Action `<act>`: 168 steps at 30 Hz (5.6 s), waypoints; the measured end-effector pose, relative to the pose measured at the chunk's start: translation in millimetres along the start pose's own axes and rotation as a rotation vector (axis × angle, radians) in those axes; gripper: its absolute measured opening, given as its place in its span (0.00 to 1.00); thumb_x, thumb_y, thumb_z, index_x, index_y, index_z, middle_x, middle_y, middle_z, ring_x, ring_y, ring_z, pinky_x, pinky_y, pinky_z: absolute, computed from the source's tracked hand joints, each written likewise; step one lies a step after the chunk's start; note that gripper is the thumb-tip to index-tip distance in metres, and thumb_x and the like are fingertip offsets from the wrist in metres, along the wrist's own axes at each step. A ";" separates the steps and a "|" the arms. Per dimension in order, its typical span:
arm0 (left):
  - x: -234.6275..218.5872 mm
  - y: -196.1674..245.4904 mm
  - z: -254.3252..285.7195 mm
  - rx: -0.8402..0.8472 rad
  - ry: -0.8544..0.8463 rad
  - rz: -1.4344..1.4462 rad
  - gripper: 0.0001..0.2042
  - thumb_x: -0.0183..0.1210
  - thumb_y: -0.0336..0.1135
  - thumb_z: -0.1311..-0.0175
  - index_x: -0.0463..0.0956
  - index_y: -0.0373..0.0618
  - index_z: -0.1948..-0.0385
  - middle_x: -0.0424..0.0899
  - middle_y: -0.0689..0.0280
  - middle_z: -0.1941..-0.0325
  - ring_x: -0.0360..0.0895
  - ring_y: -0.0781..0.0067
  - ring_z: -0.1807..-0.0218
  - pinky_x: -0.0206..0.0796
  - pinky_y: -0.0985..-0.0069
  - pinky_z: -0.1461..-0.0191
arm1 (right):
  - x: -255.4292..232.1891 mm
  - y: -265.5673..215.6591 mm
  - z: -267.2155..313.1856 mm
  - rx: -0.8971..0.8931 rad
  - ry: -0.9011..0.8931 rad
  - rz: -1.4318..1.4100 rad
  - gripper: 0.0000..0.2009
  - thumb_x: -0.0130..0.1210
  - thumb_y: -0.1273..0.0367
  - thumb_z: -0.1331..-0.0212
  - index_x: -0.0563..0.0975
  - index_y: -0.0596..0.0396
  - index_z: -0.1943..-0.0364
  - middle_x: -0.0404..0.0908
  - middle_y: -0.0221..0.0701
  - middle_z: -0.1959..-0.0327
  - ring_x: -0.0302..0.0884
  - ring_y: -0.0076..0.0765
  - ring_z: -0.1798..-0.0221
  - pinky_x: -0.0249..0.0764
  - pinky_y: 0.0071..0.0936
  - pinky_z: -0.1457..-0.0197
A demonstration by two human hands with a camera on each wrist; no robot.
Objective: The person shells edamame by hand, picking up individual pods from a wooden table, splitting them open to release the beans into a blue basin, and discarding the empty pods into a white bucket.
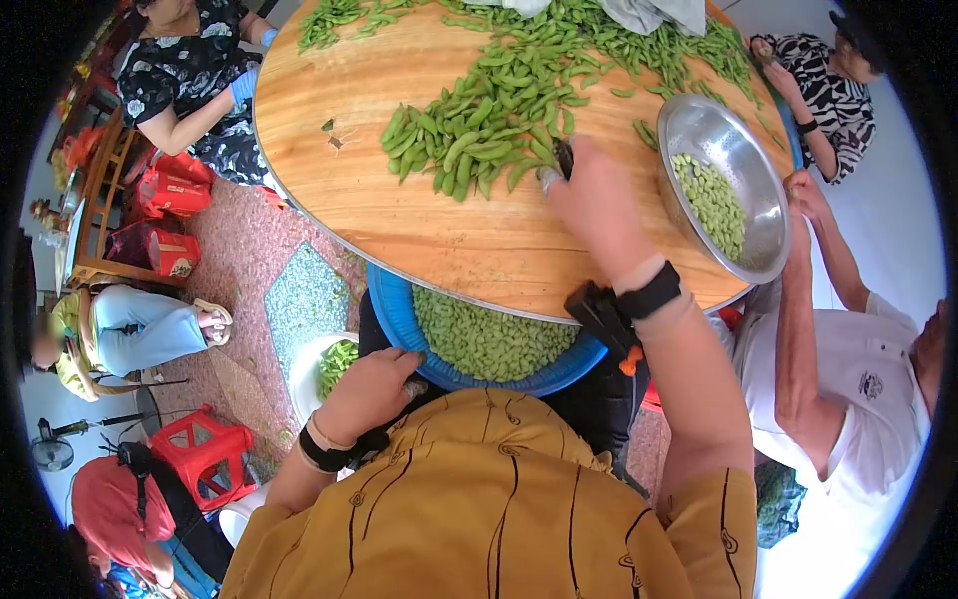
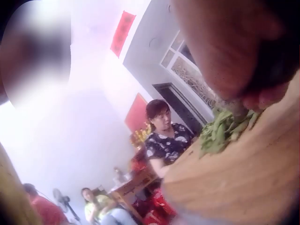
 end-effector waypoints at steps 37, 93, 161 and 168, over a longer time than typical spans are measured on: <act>-54.7 41.2 -39.4 -0.046 0.198 1.238 0.15 0.42 0.21 0.43 0.74 0.37 0.56 0.77 0.70 0.69 0.66 0.86 0.75 0.58 0.87 0.73 | 34.4 -56.8 149.9 0.198 -0.727 -0.988 0.20 0.44 0.78 0.46 0.69 0.58 0.46 0.79 0.27 0.67 0.74 0.18 0.76 0.72 0.16 0.76; -41.5 52.0 -43.8 0.041 0.182 0.556 0.07 0.50 0.24 0.45 0.71 0.33 0.65 0.77 0.59 0.70 0.75 0.67 0.73 0.65 0.75 0.73 | 66.3 -39.6 173.5 0.471 -0.881 -1.004 0.08 0.44 0.73 0.38 0.74 0.59 0.60 0.76 0.26 0.75 0.71 0.17 0.79 0.69 0.15 0.81; -87.3 75.8 -74.1 0.242 0.232 0.505 0.13 0.51 0.20 0.47 0.73 0.38 0.58 0.79 0.60 0.63 0.77 0.66 0.68 0.69 0.76 0.65 | 24.9 -17.9 100.2 0.316 -0.619 -0.895 0.13 0.51 0.70 0.39 0.73 0.58 0.51 0.75 0.22 0.71 0.65 0.15 0.77 0.64 0.15 0.75; -53.4 47.6 -65.2 -0.051 0.101 1.137 0.13 0.48 0.21 0.41 0.73 0.39 0.55 0.78 0.71 0.66 0.70 0.86 0.70 0.65 0.85 0.68 | 25.1 -48.6 129.3 0.173 -0.668 -0.967 0.17 0.42 0.75 0.40 0.68 0.58 0.45 0.76 0.25 0.69 0.66 0.17 0.79 0.66 0.15 0.76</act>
Point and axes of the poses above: each hand's wrist, its own z-axis away from the middle knuckle, its own x-axis out of the palm, y = z × x, the point moved 10 cm from there along -z, towards the middle knuckle
